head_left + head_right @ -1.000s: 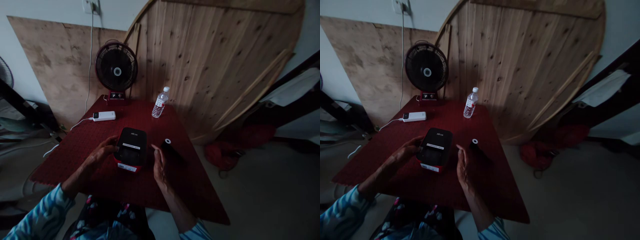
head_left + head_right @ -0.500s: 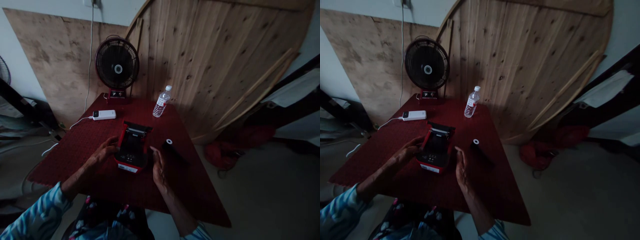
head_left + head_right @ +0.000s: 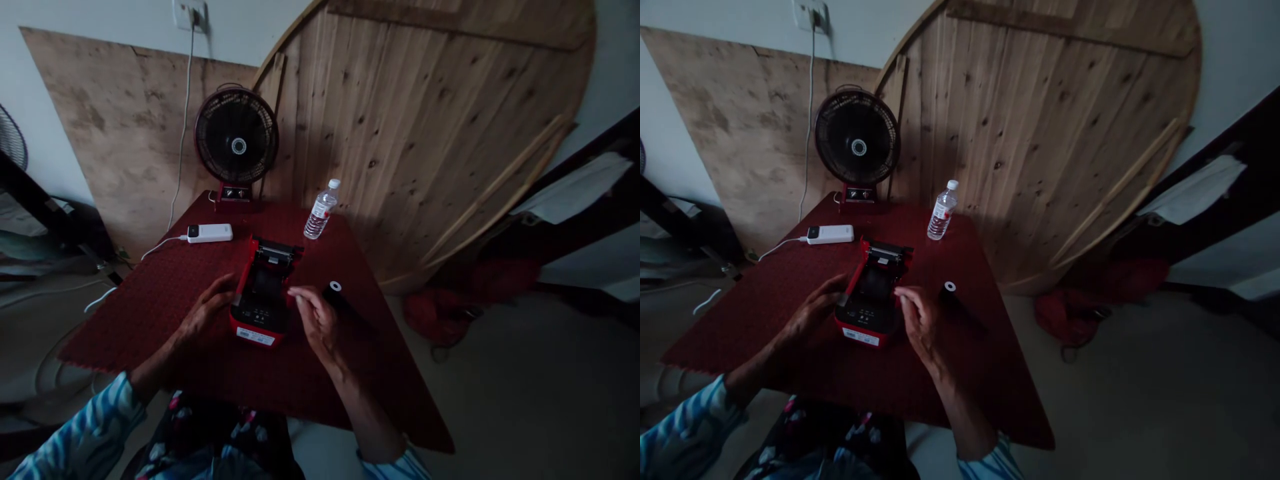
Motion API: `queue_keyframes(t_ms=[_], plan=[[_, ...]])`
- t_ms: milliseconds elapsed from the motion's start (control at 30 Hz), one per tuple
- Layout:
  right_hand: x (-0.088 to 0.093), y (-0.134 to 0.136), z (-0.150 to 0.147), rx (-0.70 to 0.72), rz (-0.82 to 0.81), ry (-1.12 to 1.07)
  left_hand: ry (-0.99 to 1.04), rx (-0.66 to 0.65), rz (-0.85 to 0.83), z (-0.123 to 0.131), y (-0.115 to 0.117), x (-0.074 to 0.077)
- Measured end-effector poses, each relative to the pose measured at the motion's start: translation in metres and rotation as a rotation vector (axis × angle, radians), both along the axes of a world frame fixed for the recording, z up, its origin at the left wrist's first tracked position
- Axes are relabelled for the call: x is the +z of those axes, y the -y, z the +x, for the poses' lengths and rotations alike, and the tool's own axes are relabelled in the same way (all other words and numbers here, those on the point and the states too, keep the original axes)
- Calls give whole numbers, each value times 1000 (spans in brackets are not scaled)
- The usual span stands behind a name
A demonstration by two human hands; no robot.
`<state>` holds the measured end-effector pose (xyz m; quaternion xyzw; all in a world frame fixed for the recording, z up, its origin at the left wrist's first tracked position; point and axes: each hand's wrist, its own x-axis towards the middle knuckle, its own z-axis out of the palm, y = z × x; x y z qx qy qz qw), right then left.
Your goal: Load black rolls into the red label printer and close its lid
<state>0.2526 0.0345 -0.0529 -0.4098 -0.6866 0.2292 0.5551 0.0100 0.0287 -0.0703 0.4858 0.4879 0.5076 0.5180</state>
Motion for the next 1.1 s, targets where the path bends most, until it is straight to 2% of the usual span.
queue_keyframes(t_ms=[100, 167, 267, 333, 400, 533, 633, 767, 900, 1100], plan=[[26, -13, -16, 342, -105, 299, -85, 52, -17, -2, -1, -8], [33, -24, -25, 421, -91, 436, -201, 72, 15, -3, -2, -11], [34, -34, -32, 267, 59, 532, -348, 50, 77, -1, -1, -12], [33, -31, -31, 141, 134, 589, -384, 31, 95, 0, -1, -13], [32, -23, -29, 95, 161, 661, -393, 22, 96, 1, -2, -15], [33, -14, -26, 160, 67, 826, -393, -8, 96, 1, -4, -20], [31, -27, -27, 242, -40, 837, -399, -19, 97, 1, -5, -22], [26, -52, -27, 258, -24, 770, -404, -30, 120, 2, -4, -22], [29, -63, -28, 342, -52, 887, -415, -27, 133, 2, -4, -22], [37, -66, -43, 185, -93, 1273, -442, -28, 152, 2, -6, -23]])
